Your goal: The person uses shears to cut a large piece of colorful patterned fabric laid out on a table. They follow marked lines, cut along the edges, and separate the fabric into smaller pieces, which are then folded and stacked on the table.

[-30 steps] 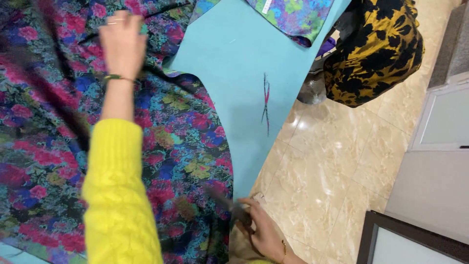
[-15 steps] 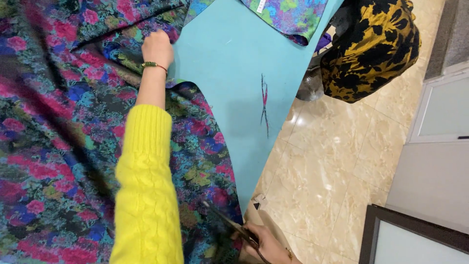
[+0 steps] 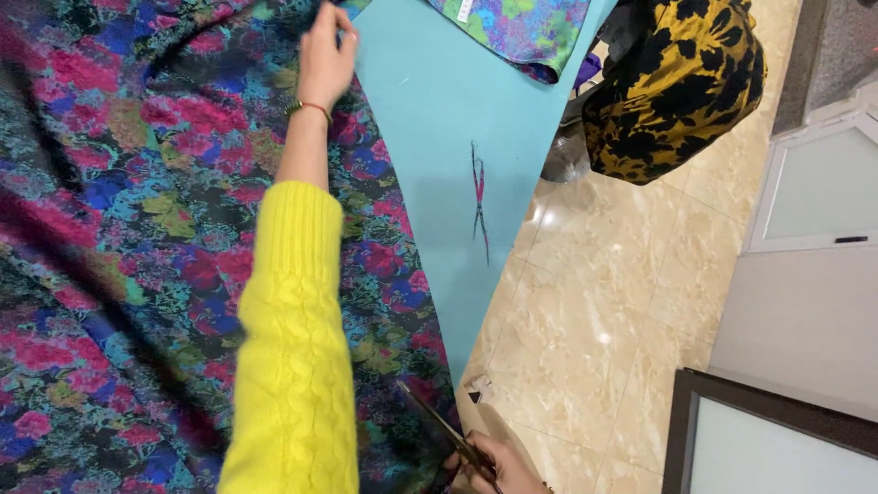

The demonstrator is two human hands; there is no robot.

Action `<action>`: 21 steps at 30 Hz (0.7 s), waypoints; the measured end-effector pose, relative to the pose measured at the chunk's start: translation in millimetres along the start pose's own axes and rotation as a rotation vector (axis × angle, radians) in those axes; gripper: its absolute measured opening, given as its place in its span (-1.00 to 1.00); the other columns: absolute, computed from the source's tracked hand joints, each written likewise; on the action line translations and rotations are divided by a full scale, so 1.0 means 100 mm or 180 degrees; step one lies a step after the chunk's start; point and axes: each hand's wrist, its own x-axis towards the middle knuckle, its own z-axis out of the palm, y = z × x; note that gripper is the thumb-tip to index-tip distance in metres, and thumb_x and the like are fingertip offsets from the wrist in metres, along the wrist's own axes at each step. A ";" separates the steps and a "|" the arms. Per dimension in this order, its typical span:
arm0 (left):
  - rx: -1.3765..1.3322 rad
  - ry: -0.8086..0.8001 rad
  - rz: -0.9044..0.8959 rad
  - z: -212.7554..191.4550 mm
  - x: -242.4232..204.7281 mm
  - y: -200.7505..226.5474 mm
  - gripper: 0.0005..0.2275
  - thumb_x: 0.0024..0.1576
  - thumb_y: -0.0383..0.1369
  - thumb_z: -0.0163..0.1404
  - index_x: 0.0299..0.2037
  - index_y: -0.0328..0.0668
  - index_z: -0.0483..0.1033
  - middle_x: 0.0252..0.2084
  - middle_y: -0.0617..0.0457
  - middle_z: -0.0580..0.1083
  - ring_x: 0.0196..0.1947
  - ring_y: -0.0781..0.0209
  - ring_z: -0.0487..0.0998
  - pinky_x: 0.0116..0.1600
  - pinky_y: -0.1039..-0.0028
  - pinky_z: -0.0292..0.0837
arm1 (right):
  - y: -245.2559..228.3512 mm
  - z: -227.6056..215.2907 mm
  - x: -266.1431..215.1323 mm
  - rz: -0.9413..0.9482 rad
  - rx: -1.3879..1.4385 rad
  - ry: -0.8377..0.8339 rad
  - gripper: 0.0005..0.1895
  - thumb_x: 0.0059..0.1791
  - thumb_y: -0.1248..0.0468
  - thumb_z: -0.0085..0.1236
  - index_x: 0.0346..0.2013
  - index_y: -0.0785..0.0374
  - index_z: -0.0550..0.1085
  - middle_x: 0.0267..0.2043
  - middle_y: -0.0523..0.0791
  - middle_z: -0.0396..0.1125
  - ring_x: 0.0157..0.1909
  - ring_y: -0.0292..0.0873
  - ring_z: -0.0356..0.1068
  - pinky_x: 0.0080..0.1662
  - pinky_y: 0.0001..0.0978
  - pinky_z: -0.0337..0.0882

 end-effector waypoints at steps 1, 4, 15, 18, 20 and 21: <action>0.0116 -0.0616 -0.0511 -0.03 -0.07 0.15 -0.96 0.33 -0.44 -0.07 -0.12 -0.13 0.31 -0.36 0.06 0.49 -0.49 0.07 0.46 -0.36 0.35 0.35 | 0.02 0.00 0.00 -0.0020 0.0182 0.0009 -0.84 0.03 0.39 0.05 -0.12 0.21 0.51 -0.24 -0.24 0.36 -0.52 -0.44 -0.01 -0.35 -0.63 -0.09; 0.0564 -0.1169 -0.0537 -0.12 -0.30 0.43 -0.85 0.38 -0.42 -0.05 0.09 -0.26 0.37 0.02 -0.10 0.30 -0.02 0.07 0.22 0.03 0.18 0.07 | 0.10 0.00 0.03 0.0013 0.0567 -0.0085 -0.88 0.08 0.38 0.03 -0.11 0.27 0.50 -0.39 -0.24 0.24 -0.64 -0.46 -0.06 -0.48 -0.62 -0.17; 0.2195 -0.1609 -0.0554 -0.56 -1.88 1.46 -0.31 0.33 0.19 -0.44 0.55 -0.07 -0.04 0.60 -0.04 -0.08 0.58 -0.07 -0.19 0.48 -0.32 -0.53 | 0.19 -0.26 0.10 -0.0972 -0.0291 0.0388 -0.56 -0.02 0.06 0.27 0.00 0.31 0.64 -0.42 -0.21 0.35 -0.55 -0.40 0.14 -0.39 -0.57 0.12; 0.2160 -0.1876 -0.0446 -0.61 -2.53 1.89 -0.31 0.29 0.20 -0.41 0.54 0.02 -0.09 0.60 -0.01 -0.18 0.57 -0.12 -0.25 0.48 -0.33 -0.45 | -0.06 -0.23 0.04 -0.1485 -0.0262 0.0733 -0.81 0.04 0.28 0.06 -0.18 0.32 0.55 -0.08 0.00 0.56 -0.14 -0.10 0.61 -0.06 -0.25 0.55; 0.1986 -0.1902 -0.0125 -0.62 -2.98 2.22 -0.29 0.29 0.26 -0.63 0.49 -0.01 0.06 0.60 0.00 -0.13 0.59 -0.03 -0.27 0.52 -0.24 -0.51 | -0.11 -0.24 0.04 -0.1950 0.0173 0.0892 -0.90 0.06 0.36 0.02 -0.27 0.35 0.46 -0.14 0.10 0.47 -0.17 -0.02 0.55 -0.04 -0.12 0.57; 0.2001 -0.1888 -0.0129 -0.66 -3.17 2.37 -0.29 0.29 0.26 -0.63 0.49 -0.01 0.06 0.60 0.00 -0.13 0.59 -0.03 -0.27 0.52 -0.24 -0.51 | -0.11 -0.27 0.06 -0.1961 0.0165 0.0877 -0.90 0.06 0.36 0.02 -0.27 0.35 0.46 -0.14 0.10 0.47 -0.17 -0.02 0.55 -0.04 -0.12 0.57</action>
